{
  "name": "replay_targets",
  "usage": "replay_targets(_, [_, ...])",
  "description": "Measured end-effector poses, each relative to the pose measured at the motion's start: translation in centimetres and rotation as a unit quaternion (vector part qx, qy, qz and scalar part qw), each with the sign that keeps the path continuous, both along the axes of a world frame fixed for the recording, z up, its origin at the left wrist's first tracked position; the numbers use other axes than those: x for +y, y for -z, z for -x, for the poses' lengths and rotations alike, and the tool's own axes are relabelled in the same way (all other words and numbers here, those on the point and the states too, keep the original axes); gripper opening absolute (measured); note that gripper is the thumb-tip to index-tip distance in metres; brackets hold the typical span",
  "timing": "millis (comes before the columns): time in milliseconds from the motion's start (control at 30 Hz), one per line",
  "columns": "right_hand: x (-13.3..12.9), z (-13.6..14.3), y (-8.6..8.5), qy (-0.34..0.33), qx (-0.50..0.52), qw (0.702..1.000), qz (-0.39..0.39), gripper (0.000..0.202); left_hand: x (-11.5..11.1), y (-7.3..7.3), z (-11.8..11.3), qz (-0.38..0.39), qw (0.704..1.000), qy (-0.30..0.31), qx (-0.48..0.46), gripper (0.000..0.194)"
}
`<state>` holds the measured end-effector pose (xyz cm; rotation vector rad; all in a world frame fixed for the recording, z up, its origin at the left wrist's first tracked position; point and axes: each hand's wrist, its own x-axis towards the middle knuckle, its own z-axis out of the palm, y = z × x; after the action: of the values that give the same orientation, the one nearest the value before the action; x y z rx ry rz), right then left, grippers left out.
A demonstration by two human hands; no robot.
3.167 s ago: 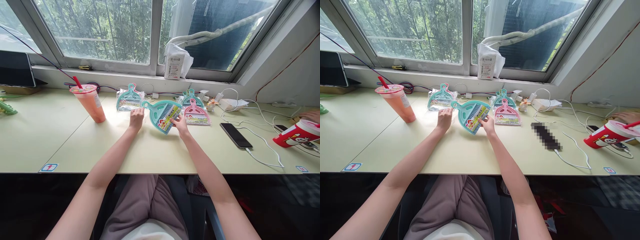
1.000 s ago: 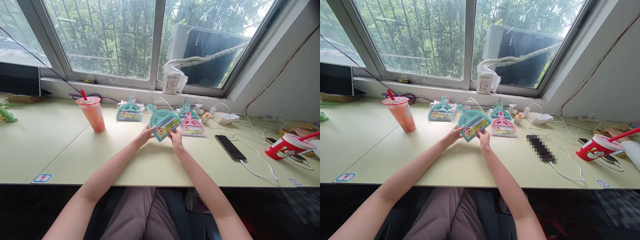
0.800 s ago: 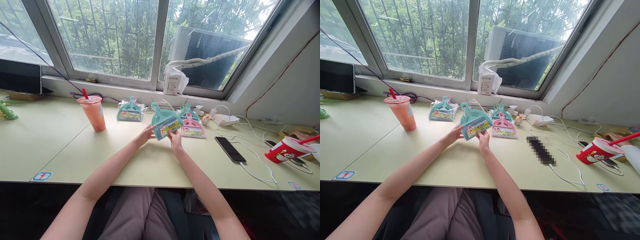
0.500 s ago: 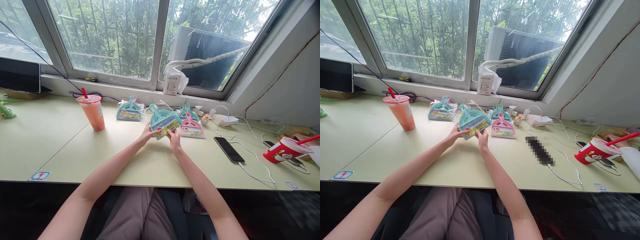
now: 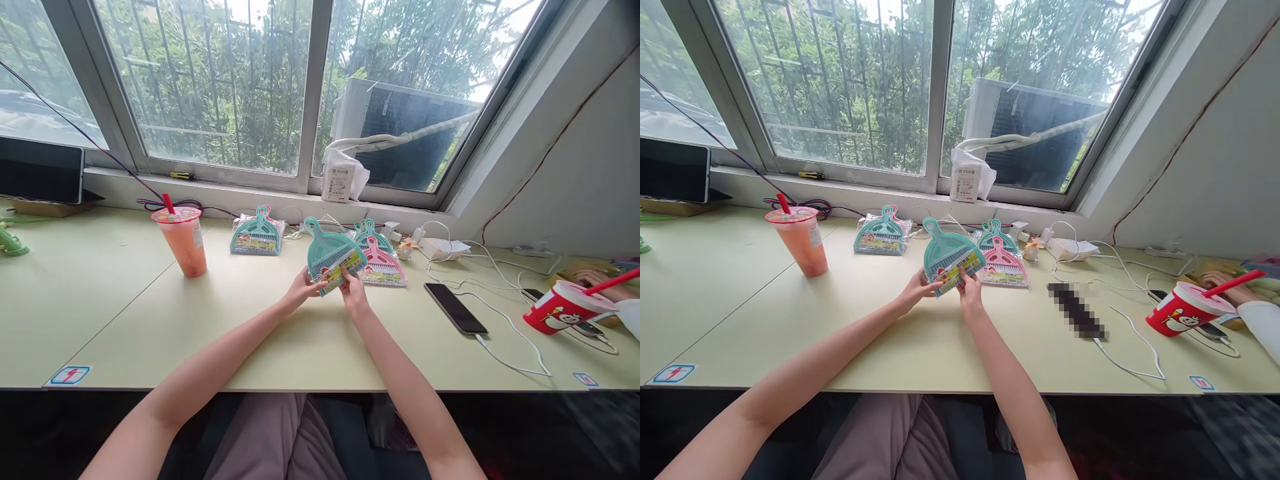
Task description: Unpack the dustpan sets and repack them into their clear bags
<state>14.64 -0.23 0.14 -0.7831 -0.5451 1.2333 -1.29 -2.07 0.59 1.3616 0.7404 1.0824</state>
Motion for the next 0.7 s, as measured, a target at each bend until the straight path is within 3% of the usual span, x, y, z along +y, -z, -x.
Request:
replay_targets(133, [0.0,-0.3,0.0,0.034,0.003,0.999,0.006,0.018,-0.9,0.2,-0.6,0.075,0.987,0.143,0.022,0.066])
replay_targets(200, [-0.1,-0.4,-0.1,0.035,-0.002,0.999,0.007,0.020,-0.6,0.3,-0.5,0.090,0.987,0.130,0.027,0.063])
replay_targets(333, [-0.3,0.2,-0.2,0.012,-0.035,0.999,-0.003,0.022,0.9,0.3,0.4,0.047,0.998,0.016,-0.029,0.060])
replay_targets(467, [-0.7,1.1,0.3,-0.001,-0.052,0.999,0.001,0.023,1.2,0.4,0.7,0.042,0.998,-0.036,-0.028,0.063])
replay_targets(700, [-0.8,0.9,0.1,0.069,-0.027,0.997,0.031,0.026,-0.3,1.3,-1.4,0.130,0.987,0.082,-0.049,0.065])
